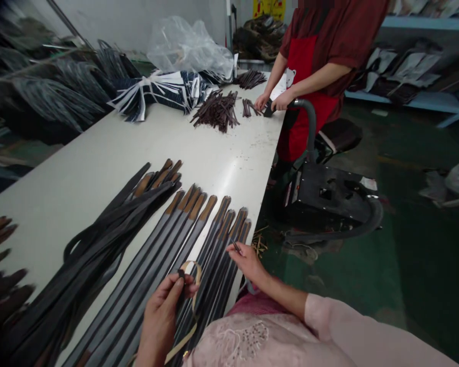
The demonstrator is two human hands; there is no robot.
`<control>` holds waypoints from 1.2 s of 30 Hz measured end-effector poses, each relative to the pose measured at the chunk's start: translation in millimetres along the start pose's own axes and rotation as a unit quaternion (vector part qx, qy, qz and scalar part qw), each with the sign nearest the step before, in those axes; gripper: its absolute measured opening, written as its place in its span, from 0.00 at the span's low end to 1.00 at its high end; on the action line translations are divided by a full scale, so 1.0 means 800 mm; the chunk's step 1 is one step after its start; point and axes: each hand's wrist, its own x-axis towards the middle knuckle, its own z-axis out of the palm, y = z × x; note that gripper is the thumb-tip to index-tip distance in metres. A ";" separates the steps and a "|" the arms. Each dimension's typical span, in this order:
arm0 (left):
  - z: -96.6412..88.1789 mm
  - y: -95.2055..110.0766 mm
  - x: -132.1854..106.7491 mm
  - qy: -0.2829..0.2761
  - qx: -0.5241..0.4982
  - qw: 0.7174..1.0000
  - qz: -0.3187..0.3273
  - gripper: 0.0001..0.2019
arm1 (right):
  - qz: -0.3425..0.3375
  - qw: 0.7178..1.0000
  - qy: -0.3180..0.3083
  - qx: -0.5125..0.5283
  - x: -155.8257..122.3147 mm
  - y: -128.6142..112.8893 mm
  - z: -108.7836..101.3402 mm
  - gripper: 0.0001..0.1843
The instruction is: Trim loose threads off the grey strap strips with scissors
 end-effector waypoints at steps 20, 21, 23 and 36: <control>-0.004 0.005 -0.016 -0.002 0.156 0.964 0.215 0.13 | -0.088 0.990 -0.112 -0.020 -0.014 -0.140 0.072 0.05; -0.005 0.004 -0.012 -0.052 0.121 0.975 0.181 0.13 | -0.069 0.990 -0.122 -0.006 -0.009 -0.134 0.073 0.06; -0.007 -0.002 -0.001 -0.129 0.045 0.986 0.094 0.13 | -0.046 0.992 -0.120 0.015 0.005 -0.121 0.074 0.08; -0.126 -0.066 0.108 -0.027 0.146 0.986 -0.074 0.18 | 0.005 0.986 0.122 -0.116 0.231 -0.056 0.038 0.13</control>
